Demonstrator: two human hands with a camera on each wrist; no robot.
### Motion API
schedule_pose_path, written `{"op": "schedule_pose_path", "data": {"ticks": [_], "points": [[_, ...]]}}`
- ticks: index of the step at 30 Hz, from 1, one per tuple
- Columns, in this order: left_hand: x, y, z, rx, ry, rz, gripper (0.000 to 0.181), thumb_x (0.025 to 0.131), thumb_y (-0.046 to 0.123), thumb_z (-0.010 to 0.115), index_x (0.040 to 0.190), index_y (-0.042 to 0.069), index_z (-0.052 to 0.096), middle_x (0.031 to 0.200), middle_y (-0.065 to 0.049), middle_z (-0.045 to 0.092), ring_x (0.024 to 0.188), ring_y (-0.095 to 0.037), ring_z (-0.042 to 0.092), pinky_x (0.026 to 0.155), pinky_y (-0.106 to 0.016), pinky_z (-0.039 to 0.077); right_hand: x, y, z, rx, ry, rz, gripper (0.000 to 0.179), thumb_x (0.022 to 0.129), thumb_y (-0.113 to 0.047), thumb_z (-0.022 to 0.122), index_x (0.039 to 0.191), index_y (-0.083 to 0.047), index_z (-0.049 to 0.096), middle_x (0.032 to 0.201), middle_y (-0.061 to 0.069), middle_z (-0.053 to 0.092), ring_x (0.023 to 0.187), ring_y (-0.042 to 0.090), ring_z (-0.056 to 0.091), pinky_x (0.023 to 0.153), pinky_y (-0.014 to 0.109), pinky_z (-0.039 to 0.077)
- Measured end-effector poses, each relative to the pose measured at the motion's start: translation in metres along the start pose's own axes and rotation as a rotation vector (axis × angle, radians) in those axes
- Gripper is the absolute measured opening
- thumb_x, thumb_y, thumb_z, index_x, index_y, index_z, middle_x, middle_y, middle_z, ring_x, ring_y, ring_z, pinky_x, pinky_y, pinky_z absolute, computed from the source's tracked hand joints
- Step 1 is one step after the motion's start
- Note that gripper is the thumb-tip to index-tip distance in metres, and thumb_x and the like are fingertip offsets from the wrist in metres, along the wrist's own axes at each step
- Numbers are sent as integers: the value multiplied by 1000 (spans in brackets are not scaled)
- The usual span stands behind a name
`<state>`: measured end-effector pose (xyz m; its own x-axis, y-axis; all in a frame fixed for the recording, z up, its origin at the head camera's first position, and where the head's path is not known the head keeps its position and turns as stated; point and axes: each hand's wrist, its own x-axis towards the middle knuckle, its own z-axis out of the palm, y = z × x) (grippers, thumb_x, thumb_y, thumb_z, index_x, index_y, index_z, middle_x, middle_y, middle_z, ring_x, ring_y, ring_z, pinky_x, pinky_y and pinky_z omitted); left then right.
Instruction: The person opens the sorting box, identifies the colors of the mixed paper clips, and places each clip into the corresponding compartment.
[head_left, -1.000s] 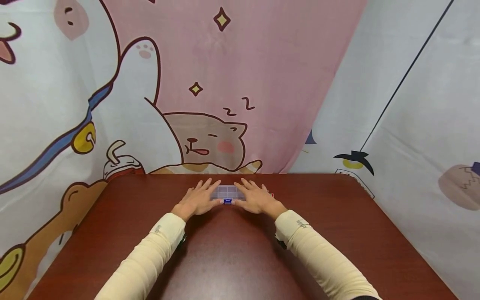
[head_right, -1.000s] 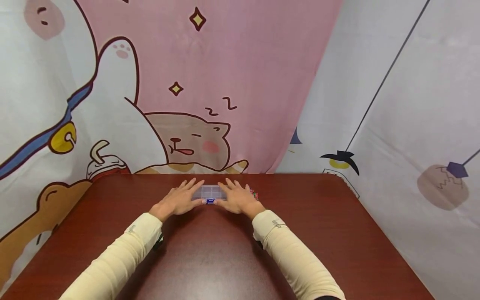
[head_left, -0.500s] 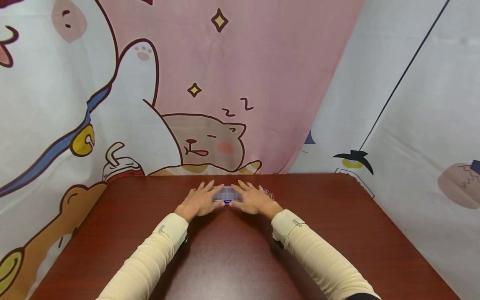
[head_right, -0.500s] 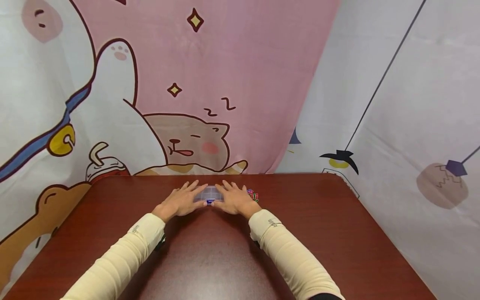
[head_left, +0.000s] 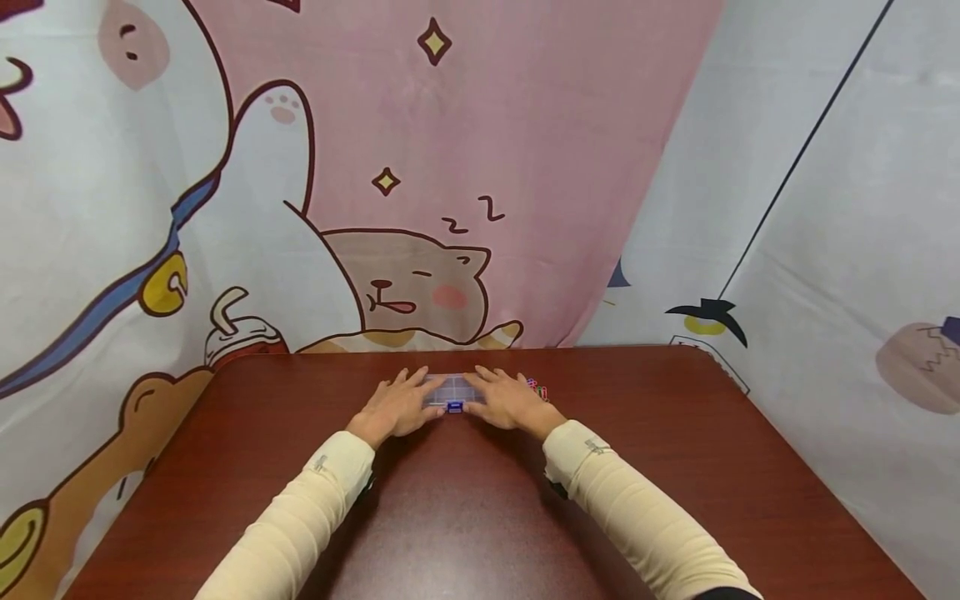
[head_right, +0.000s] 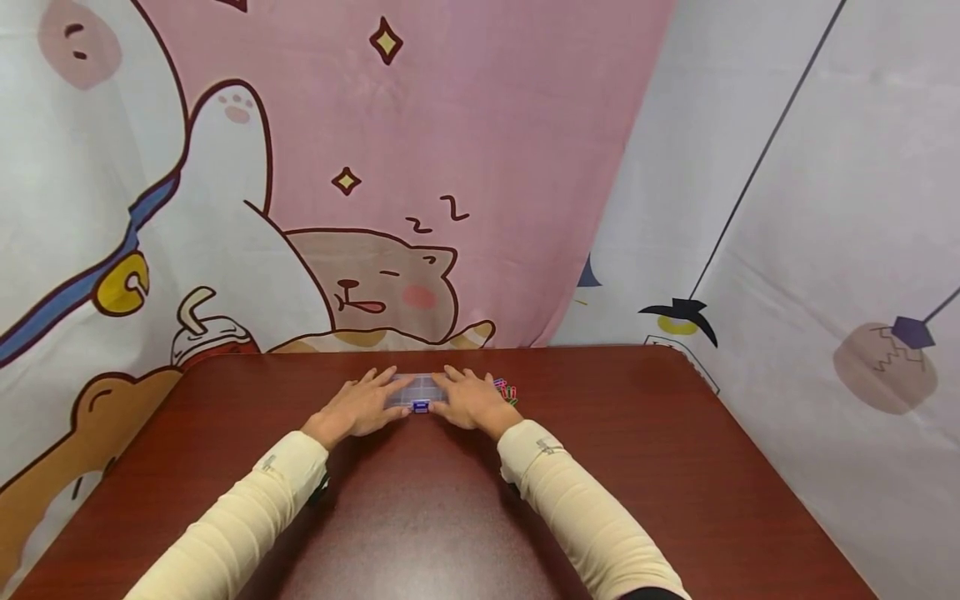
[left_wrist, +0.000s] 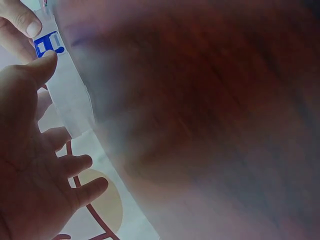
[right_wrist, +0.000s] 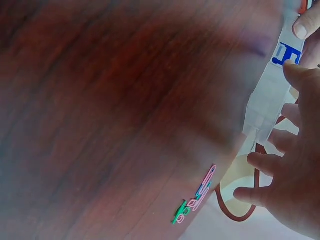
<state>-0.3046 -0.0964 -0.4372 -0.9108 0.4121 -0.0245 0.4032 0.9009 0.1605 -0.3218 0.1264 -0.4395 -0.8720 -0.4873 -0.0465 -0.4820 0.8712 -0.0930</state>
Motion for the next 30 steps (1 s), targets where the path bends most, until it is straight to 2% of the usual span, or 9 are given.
{"op": "schedule_pose_path", "data": {"ticks": [5, 14, 19, 30], "points": [[-6, 0, 2, -6, 9, 12, 59, 97, 51, 51, 151, 33, 36, 157, -11, 31, 140, -43, 33, 105, -64, 32, -5, -1, 2, -16, 21, -17, 64, 97, -57, 46, 152, -26, 35, 156, 7, 35, 140, 35, 37, 105, 64, 32], [-17, -1, 5, 53, 54, 71, 57, 97, 50, 53, 149, 32, 40, 154, -11, 38, 138, -40, 38, 104, -63, 36, -15, -2, 4, -25, 35, -54, 64, 96, -56, 48, 151, -25, 37, 155, 8, 36, 139, 34, 39, 104, 65, 33], [-17, -4, 6, 36, 51, 81, 57, 97, 51, 51, 149, 32, 40, 154, -11, 38, 139, -41, 37, 105, -64, 34, -15, -1, 5, -10, 29, -59, 64, 97, -57, 46, 152, -25, 37, 156, 9, 36, 139, 34, 39, 105, 62, 34], [-14, -8, 5, -53, 8, 71, 54, 101, 50, 43, 151, 33, 37, 156, -10, 35, 139, -41, 36, 104, -67, 31, -12, 2, -2, 76, -41, -87, 63, 101, -53, 39, 153, -18, 34, 157, 15, 32, 140, 37, 36, 110, 55, 32]]}}
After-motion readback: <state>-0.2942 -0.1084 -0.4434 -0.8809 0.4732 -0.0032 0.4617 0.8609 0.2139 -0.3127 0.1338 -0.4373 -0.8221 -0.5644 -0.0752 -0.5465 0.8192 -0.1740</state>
